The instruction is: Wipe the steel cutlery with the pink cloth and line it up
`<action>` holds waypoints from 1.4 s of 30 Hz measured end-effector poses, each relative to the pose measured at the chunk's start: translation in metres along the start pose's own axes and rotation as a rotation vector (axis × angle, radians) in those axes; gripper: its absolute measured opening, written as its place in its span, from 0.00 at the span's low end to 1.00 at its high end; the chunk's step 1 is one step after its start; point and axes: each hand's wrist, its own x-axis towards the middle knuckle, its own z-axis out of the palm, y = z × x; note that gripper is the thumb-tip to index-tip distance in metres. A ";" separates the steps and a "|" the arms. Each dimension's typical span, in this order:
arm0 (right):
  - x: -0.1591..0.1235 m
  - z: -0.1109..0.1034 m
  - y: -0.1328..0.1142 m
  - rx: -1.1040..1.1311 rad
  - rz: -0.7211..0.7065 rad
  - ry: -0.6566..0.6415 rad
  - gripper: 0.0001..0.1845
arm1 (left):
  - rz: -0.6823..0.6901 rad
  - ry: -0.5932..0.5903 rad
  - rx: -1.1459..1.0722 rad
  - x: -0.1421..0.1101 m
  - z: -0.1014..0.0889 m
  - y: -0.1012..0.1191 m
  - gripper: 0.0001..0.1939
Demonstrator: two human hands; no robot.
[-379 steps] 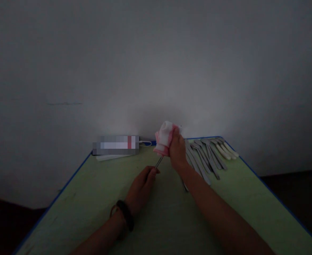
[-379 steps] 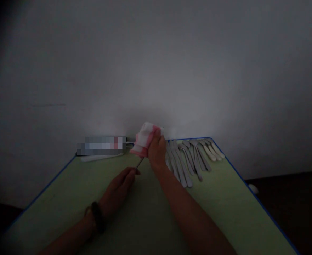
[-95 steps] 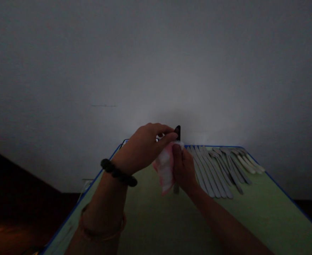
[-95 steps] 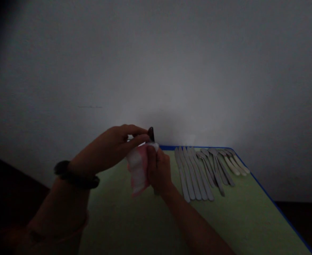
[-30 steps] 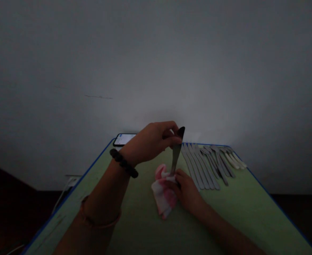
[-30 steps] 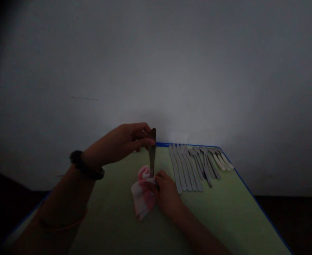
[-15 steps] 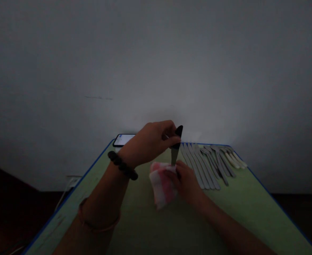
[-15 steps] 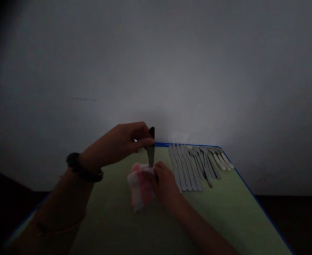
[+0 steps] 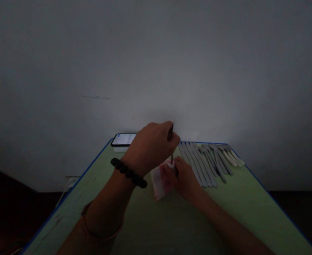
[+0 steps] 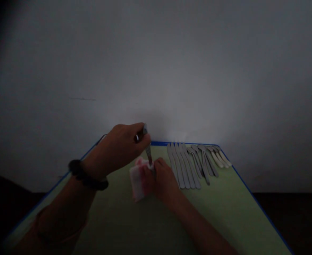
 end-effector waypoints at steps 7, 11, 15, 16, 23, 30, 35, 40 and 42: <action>0.011 0.007 -0.001 0.088 0.001 0.038 0.11 | 0.082 0.001 -0.039 0.007 0.017 -0.003 0.12; -0.007 0.031 0.011 0.100 0.097 -0.061 0.10 | 0.073 0.022 -0.052 0.012 0.024 -0.011 0.12; -0.016 0.038 0.012 0.028 0.142 -0.083 0.14 | 0.032 0.024 -0.048 0.013 0.025 -0.016 0.13; -0.017 0.039 0.011 0.003 0.144 -0.081 0.16 | 0.027 0.030 -0.040 0.013 0.025 -0.016 0.14; -0.001 0.019 0.007 -0.017 0.097 -0.073 0.17 | 0.011 0.009 0.004 0.011 0.024 -0.013 0.14; 0.033 -0.012 -0.015 0.030 -0.063 0.155 0.11 | 0.025 0.003 0.020 0.012 0.025 -0.017 0.14; -0.001 0.023 0.009 -0.137 0.016 -0.048 0.17 | 0.006 0.001 0.028 0.012 0.021 -0.023 0.16; -0.020 0.037 0.019 -0.153 0.038 -0.081 0.18 | 0.052 -0.026 -0.030 0.012 0.019 -0.022 0.15; -0.018 0.035 0.017 -0.101 0.062 -0.076 0.18 | 0.094 -0.048 -0.108 0.012 0.017 -0.024 0.14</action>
